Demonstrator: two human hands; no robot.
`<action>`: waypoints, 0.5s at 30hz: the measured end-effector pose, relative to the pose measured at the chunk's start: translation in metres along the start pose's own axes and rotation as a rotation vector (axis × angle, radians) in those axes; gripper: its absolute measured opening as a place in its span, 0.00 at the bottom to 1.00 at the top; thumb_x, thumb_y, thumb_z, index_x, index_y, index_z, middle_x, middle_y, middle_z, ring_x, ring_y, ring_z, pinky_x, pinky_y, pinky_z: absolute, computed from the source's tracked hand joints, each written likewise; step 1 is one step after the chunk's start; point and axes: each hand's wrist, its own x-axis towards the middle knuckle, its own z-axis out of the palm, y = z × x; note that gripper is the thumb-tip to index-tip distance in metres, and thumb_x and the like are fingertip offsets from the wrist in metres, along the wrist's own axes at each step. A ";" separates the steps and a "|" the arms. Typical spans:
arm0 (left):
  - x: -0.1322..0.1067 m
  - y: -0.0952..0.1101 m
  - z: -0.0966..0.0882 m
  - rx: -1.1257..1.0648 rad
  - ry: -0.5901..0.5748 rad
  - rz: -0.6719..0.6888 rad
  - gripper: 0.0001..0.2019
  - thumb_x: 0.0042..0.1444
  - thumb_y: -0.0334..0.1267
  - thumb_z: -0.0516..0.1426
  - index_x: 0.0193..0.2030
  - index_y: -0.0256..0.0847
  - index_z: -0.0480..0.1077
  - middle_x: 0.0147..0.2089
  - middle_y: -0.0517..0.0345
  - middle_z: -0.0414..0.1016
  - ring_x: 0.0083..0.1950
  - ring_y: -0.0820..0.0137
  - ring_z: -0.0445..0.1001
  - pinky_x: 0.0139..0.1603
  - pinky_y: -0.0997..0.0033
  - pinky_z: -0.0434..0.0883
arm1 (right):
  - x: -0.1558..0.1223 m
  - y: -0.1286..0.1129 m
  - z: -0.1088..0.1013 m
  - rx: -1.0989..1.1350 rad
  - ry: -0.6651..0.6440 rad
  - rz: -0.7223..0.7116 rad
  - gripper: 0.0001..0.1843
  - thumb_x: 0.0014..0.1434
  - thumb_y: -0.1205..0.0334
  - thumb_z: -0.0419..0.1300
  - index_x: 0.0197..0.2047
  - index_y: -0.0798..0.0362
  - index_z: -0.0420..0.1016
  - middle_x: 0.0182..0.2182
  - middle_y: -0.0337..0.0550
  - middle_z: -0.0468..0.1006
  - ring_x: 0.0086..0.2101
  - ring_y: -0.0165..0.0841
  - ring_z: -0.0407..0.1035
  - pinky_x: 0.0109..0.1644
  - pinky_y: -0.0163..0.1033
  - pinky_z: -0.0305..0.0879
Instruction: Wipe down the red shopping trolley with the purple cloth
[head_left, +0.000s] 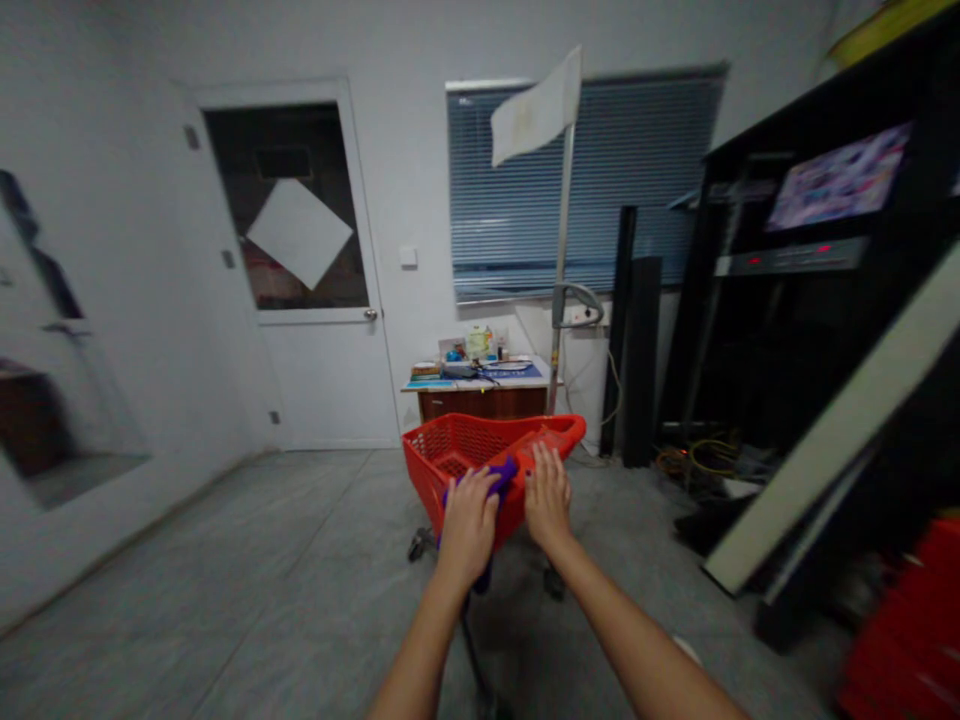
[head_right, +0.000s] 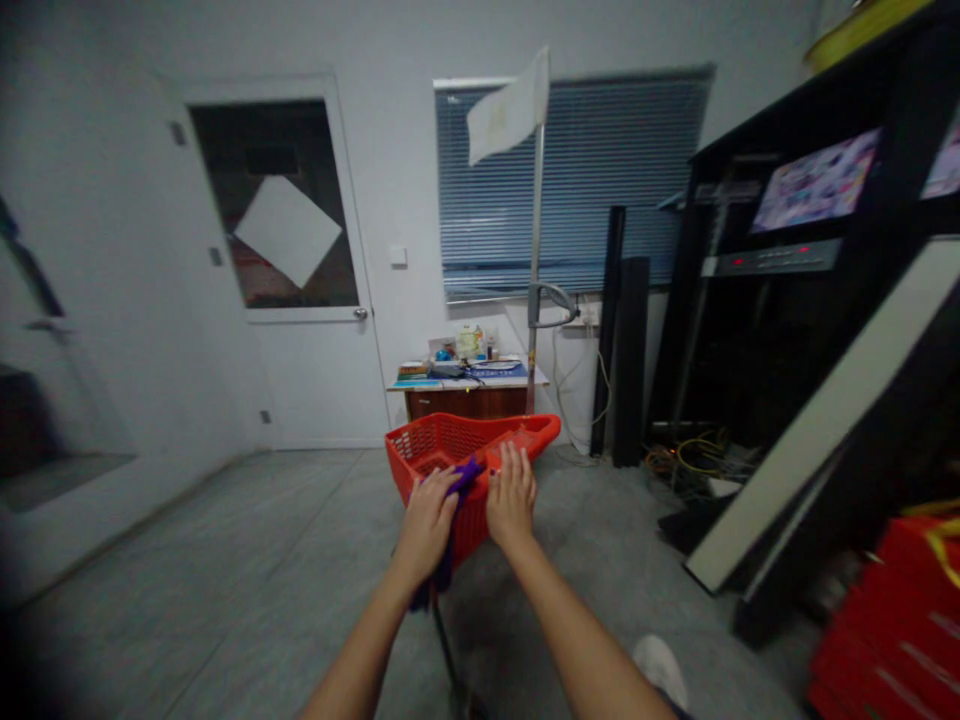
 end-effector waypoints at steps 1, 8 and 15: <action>-0.002 0.003 -0.003 0.015 -0.006 0.017 0.19 0.66 0.39 0.46 0.60 0.49 0.69 0.66 0.57 0.68 0.71 0.64 0.58 0.73 0.44 0.43 | 0.001 0.000 -0.004 0.004 -0.008 -0.018 0.28 0.70 0.56 0.37 0.69 0.52 0.55 0.66 0.46 0.62 0.66 0.38 0.48 0.66 0.51 0.49; 0.006 -0.045 -0.024 -0.039 -0.005 -0.351 0.21 0.66 0.41 0.45 0.62 0.42 0.67 0.64 0.49 0.69 0.69 0.61 0.61 0.72 0.47 0.51 | 0.023 0.019 -0.025 -0.094 -0.103 -0.132 0.26 0.68 0.54 0.44 0.66 0.52 0.62 0.63 0.50 0.66 0.63 0.41 0.54 0.64 0.52 0.53; -0.012 -0.007 -0.003 0.041 0.164 -0.147 0.22 0.67 0.41 0.43 0.62 0.43 0.66 0.64 0.50 0.70 0.67 0.60 0.63 0.72 0.48 0.53 | 0.007 0.004 -0.004 -0.053 0.020 -0.070 0.29 0.69 0.57 0.41 0.71 0.54 0.50 0.65 0.53 0.61 0.67 0.40 0.46 0.66 0.54 0.51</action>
